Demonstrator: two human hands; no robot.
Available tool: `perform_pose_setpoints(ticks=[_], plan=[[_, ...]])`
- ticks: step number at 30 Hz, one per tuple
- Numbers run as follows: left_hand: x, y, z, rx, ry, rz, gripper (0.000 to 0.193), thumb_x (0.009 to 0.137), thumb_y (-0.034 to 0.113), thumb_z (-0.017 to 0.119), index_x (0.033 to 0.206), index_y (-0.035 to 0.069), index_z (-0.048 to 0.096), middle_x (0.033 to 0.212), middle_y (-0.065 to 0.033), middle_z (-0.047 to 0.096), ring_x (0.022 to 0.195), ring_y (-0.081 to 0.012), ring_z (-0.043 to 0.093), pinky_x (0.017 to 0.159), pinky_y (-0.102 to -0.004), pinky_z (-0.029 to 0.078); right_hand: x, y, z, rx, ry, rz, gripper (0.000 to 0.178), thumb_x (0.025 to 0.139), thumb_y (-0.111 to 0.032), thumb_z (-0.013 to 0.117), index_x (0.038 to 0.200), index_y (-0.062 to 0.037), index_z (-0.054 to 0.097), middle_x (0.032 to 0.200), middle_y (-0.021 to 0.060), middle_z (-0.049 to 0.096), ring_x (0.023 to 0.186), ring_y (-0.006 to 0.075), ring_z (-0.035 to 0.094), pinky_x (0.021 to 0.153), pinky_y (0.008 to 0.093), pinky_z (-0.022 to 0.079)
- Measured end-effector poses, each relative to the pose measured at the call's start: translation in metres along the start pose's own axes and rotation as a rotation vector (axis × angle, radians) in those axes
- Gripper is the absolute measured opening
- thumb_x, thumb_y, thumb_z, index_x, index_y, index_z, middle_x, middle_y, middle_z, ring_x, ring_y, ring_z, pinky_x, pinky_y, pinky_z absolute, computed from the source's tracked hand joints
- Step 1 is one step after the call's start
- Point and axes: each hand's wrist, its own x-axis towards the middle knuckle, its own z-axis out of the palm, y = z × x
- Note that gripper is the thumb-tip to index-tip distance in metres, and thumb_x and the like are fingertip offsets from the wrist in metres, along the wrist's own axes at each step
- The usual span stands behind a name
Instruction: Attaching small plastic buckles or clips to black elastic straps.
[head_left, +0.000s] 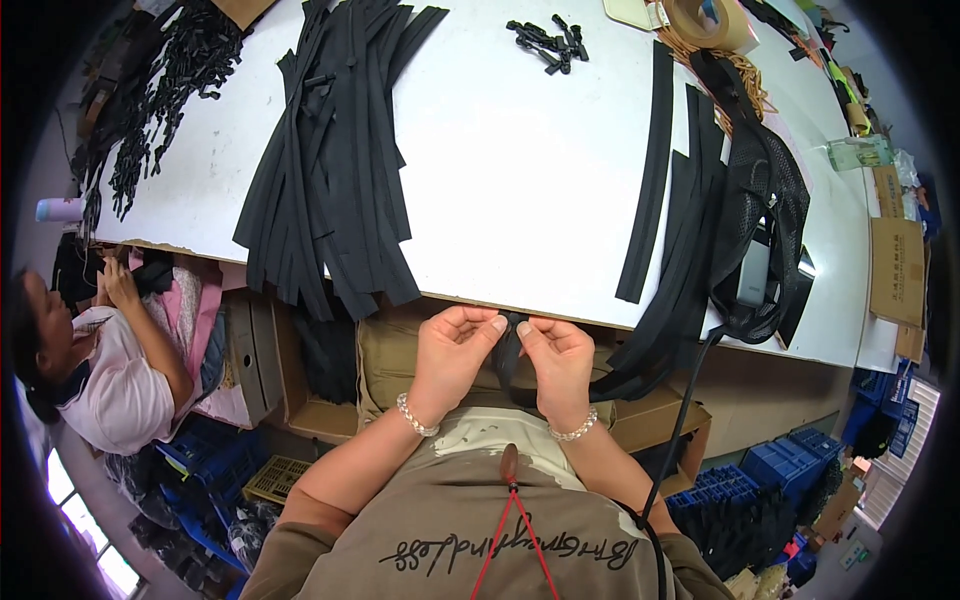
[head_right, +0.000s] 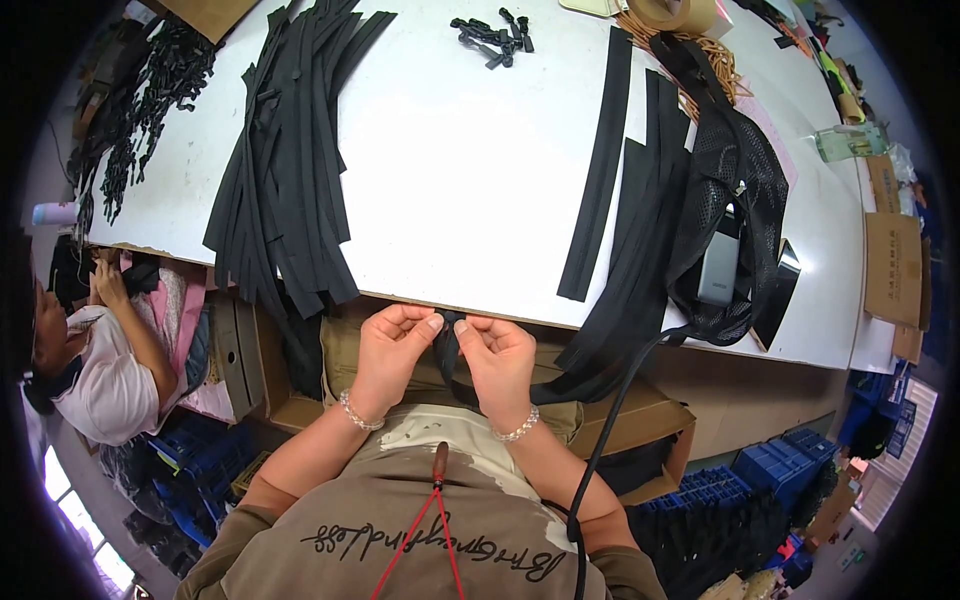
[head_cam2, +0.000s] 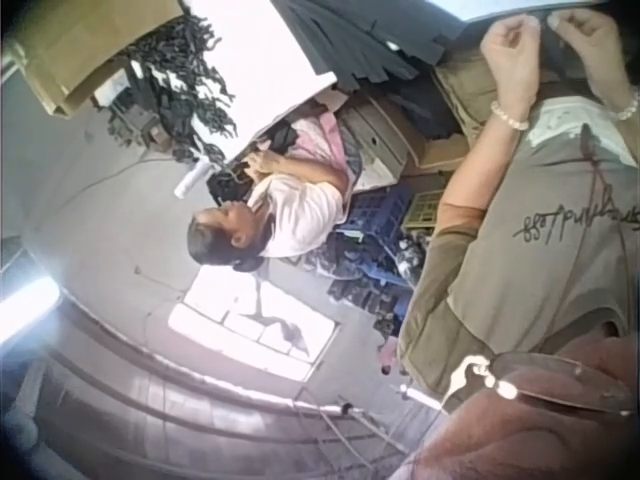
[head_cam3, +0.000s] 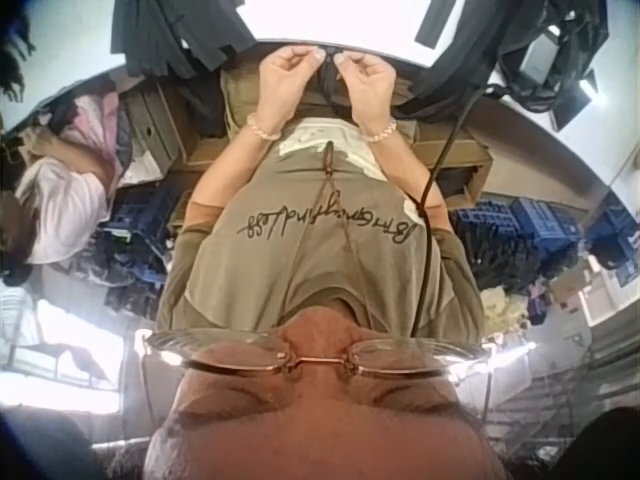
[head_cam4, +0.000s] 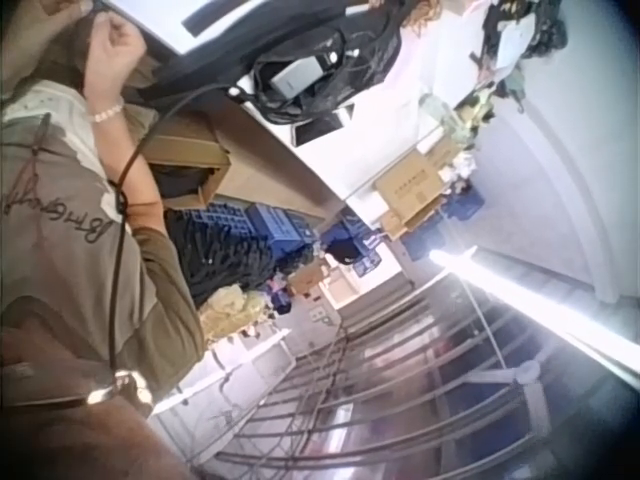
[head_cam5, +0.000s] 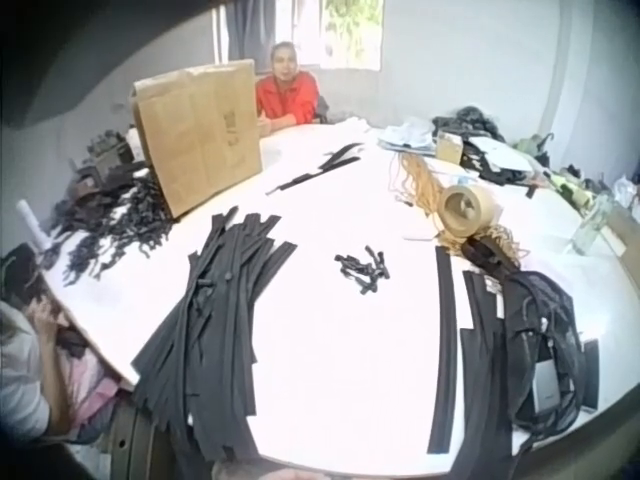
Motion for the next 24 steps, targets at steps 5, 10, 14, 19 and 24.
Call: perform_pose_setpoints(ticks=[5,10,14,19,24], plan=[[-0.002,-0.002,0.003,0.028,0.002,0.037,0.007,0.082,0.002,0.063,0.088,-0.001,0.061,0.082,-0.0017,0.063,0.073,-0.0048,0.055,0.066,-0.0189,0.046,-0.002,0.003,-0.001,-0.002,0.057,0.0,0.004,0.082,0.002,0.06,0.085,0.0036,0.061,0.073,0.0013,0.061,0.062,0.0038,0.052,0.056,0.0168,0.042],[-0.001,-0.004,0.009,-0.061,0.047,0.03,0.007,0.083,0.002,0.062,0.088,-0.002,0.062,0.082,-0.0022,0.063,0.072,-0.004,0.055,0.066,-0.0179,0.046,-0.002,0.006,0.001,0.064,0.089,-0.013,0.004,0.081,0.003,0.06,0.085,0.0033,0.061,0.072,0.0005,0.059,0.061,0.0033,0.05,0.055,0.0166,0.04],[-0.002,-0.006,0.011,-0.098,0.046,0.045,0.006,0.083,0.001,0.062,0.088,-0.002,0.062,0.082,-0.0023,0.063,0.073,-0.0041,0.055,0.067,-0.0181,0.046,-0.002,0.007,0.004,0.113,0.115,-0.016,0.003,0.082,0.004,0.059,0.083,0.0027,0.061,0.071,-0.0001,0.059,0.061,0.0023,0.049,0.054,0.0163,0.039],[-0.001,-0.007,0.013,-0.11,0.071,0.066,0.004,0.083,0.001,0.061,0.086,-0.002,0.062,0.082,-0.0025,0.063,0.073,-0.004,0.055,0.067,-0.0179,0.046,-0.002,0.007,0.006,0.133,0.144,-0.005,0.003,0.082,0.004,0.059,0.081,0.0026,0.061,0.071,-0.0003,0.059,0.06,0.0016,0.049,0.054,0.016,0.038],[-0.002,-0.008,0.015,-0.116,0.108,0.043,0.004,0.084,0.002,0.061,0.085,-0.002,0.062,0.082,-0.0028,0.063,0.072,-0.004,0.055,0.066,-0.0178,0.045,-0.004,0.005,0.016,0.173,0.217,-0.013,0.003,0.082,0.003,0.058,0.082,0.0018,0.061,0.074,0.0003,0.06,0.064,0.0024,0.051,0.056,0.0166,0.04]])
